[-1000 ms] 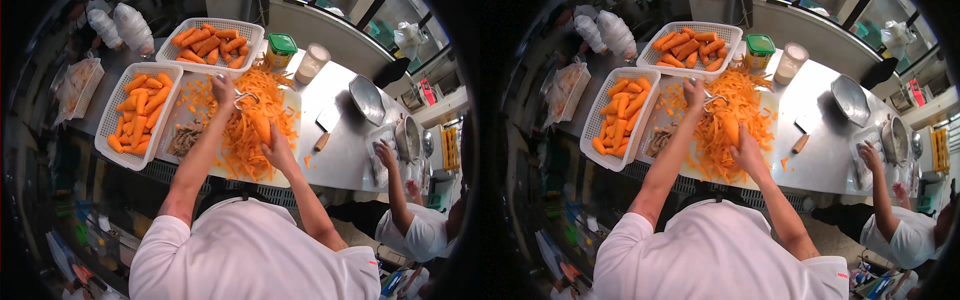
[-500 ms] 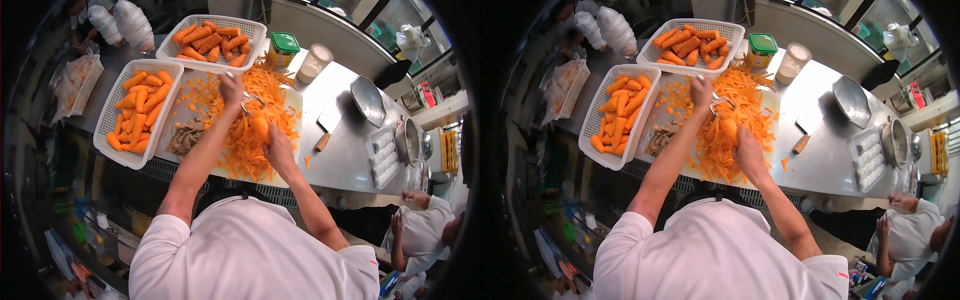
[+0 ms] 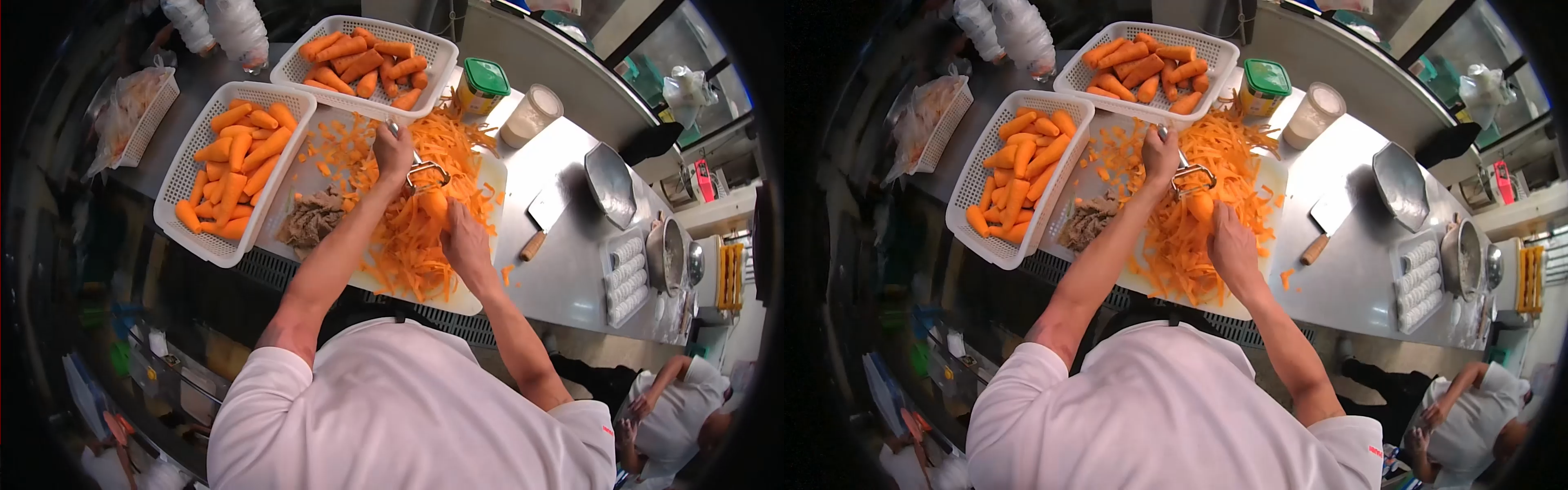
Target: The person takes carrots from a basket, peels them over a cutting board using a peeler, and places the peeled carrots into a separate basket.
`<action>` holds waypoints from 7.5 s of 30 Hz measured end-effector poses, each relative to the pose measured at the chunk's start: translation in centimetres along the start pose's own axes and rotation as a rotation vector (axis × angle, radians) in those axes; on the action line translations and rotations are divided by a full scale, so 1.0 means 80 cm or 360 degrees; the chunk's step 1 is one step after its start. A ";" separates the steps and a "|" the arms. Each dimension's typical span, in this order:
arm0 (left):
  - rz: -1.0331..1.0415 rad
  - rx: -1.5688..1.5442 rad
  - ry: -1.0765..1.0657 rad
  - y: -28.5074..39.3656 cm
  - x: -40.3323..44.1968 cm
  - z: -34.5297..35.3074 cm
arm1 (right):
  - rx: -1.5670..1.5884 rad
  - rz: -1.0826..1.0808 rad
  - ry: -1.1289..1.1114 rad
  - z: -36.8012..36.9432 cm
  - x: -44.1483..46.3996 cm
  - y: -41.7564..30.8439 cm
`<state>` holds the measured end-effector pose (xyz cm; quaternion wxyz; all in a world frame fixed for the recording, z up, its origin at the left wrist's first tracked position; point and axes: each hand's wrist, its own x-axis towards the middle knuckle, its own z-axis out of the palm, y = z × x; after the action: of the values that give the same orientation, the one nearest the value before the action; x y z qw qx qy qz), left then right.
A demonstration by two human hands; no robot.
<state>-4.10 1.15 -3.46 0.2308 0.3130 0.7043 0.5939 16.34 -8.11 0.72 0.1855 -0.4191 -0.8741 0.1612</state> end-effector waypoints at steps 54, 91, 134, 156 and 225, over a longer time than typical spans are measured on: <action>-0.0532 0.0287 -0.0862 -0.069 -0.165 -0.279 | -0.0235 -0.0559 -0.0658 0.143 0.474 0.091; 0.0859 0.0579 -0.0673 0.110 -0.177 -0.057 | 0.3208 0.0951 0.0723 -0.005 0.126 0.054; 0.0622 0.0351 -0.1126 0.085 -0.212 -0.124 | 0.2913 0.0983 0.0616 0.031 0.109 0.111; 0.0640 0.0510 -0.0876 0.123 -0.188 -0.075 | 0.2995 0.1000 0.0650 0.031 0.108 0.085; 0.0479 0.0450 -0.0862 0.144 -0.153 -0.077 | 0.2842 0.0989 0.0745 0.032 0.109 0.086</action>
<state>2.05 -10.69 8.41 0.2735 0.5887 0.6387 0.4132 14.72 2.54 -2.91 0.5532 -0.3576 -0.2216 0.7190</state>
